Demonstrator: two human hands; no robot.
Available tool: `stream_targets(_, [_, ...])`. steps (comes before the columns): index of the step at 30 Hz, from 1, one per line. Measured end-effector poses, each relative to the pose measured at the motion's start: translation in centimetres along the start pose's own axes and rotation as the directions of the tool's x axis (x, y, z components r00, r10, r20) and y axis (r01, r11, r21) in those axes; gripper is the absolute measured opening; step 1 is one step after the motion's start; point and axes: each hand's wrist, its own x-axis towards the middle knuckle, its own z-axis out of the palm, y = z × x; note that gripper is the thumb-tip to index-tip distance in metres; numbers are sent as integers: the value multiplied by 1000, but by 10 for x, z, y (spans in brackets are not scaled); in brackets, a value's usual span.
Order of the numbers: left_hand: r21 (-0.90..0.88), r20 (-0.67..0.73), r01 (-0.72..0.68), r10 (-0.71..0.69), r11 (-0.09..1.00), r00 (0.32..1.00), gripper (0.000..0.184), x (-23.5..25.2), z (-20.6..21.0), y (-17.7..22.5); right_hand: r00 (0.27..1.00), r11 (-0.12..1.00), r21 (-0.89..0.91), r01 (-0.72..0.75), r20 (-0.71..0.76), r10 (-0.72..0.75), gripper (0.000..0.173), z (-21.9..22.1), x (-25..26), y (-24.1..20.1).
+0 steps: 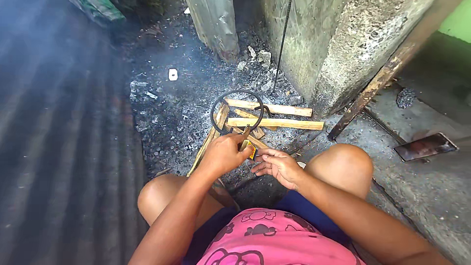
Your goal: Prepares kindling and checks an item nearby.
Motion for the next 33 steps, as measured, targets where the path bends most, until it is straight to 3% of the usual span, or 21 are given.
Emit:
stream_targets(4, [-94,84,80,-72,992,994,32,14,4,-2,989,980,-167,110,-79,-125,31,-4,6,5])
stream_targets(9, [-235,108,136,-113,962,988,31,19,13,-2,953,822,-536,193,-95,-286,20,-8,8,0])
stream_targets(12, [-240,49,125,-116,963,992,33,16,24,7,948,739,-652,170,-96,-303,18,-12,10,-2])
stream_targets(15, [-251,-77,75,-98,965,992,36,7,40,19,942,731,-666,150,-129,-311,14,-16,15,0])
stream_targets(20, [-287,-169,44,-96,957,981,38,-7,62,26,915,644,-731,224,-70,-398,16,-24,20,11])
stream_targets(23, [-218,-182,67,-108,974,977,38,-14,64,21,937,587,-780,219,-1,-350,21,-22,19,14])
stream_targets(25, [-122,-184,71,-93,990,978,38,-19,68,13,976,558,-821,121,-4,-219,22,-19,18,10])
stream_targets(28, [-91,-103,129,-139,987,985,41,-29,71,2,1000,394,-919,-31,-27,15,24,-15,15,-1])
stream_targets(30, [-175,-72,178,-193,968,979,42,-34,69,-12,995,315,-946,-71,-44,91,23,-13,12,-6])
stream_targets(33, [-414,9,203,-219,887,976,37,-40,64,-38,998,454,-889,-58,-52,25,25,-15,10,-10])
